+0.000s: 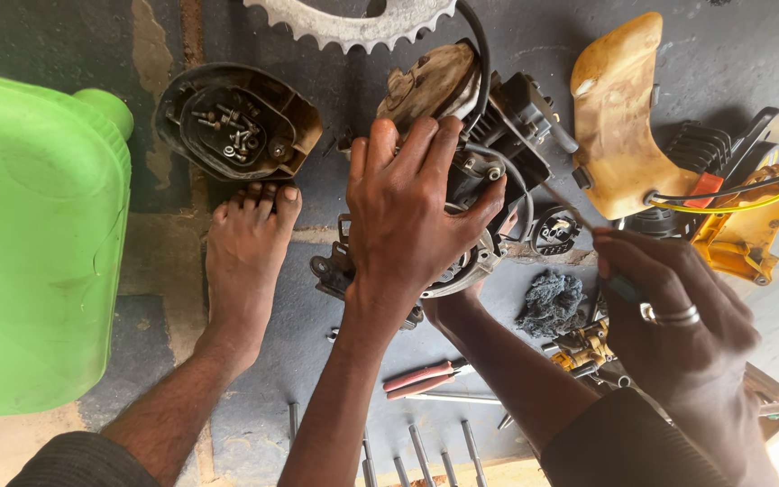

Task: The person disassembles a small engine block, removing a circular cover and internal components. They then use a wrench to loosen and remove bolts from the engine casing, placing the parts on the floor.

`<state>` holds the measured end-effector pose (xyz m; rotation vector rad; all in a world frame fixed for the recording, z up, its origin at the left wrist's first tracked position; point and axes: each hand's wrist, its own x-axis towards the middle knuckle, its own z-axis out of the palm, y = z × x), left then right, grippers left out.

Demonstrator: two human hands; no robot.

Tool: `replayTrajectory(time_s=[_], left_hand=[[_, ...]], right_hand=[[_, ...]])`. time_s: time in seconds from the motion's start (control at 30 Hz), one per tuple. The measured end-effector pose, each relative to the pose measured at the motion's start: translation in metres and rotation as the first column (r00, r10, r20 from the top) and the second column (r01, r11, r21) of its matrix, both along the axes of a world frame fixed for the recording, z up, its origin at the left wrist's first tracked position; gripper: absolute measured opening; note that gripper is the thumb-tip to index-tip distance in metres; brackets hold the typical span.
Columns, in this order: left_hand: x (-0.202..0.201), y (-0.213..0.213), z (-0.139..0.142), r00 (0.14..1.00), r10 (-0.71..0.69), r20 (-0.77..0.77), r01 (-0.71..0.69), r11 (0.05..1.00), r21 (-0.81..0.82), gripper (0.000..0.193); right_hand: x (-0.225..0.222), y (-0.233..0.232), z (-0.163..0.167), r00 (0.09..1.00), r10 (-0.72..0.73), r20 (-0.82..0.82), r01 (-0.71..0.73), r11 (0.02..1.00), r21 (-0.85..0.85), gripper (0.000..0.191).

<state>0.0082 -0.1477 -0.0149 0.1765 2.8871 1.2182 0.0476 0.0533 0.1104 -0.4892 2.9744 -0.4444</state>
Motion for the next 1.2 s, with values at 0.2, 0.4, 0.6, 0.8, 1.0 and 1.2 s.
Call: replayTrajectory(time_s=[0.2,0.4,0.6,0.8,1.0,1.2], left_hand=[[0.000,0.004,-0.005,1.000,-0.014,0.003,0.014,1.000,0.007,0.067],[0.005,0.009,-0.011,0.999,-0.001,-0.036,0.001,1.000,0.010,0.067],[0.005,0.009,-0.007,0.999,-0.014,-0.051,0.015,1.000,0.011,0.066],[0.001,0.011,-0.006,1.000,-0.013,-0.013,0.013,1.000,0.015,0.065],[0.000,0.016,-0.008,0.997,-0.013,-0.072,0.012,1.000,-0.008,0.065],[0.002,0.018,-0.012,0.997,-0.023,-0.071,0.022,1.000,-0.008,0.064]], right_hand=[[-0.037,-0.014,0.019,0.979,0.122,0.163,-0.134,0.989,0.063,0.029],[-0.070,-0.016,0.021,0.919,0.300,0.257,-0.315,0.949,0.016,0.035],[-0.068,-0.005,0.018,0.862,0.430,0.269,-0.468,0.879,0.093,0.044],[-0.067,0.006,0.007,0.850,0.459,0.259,-0.491,0.868,0.073,0.037],[-0.076,0.022,-0.002,0.827,0.506,0.245,-0.526,0.850,0.019,0.029],[-0.082,0.016,-0.007,0.819,0.536,0.204,-0.549,0.836,0.008,0.017]])
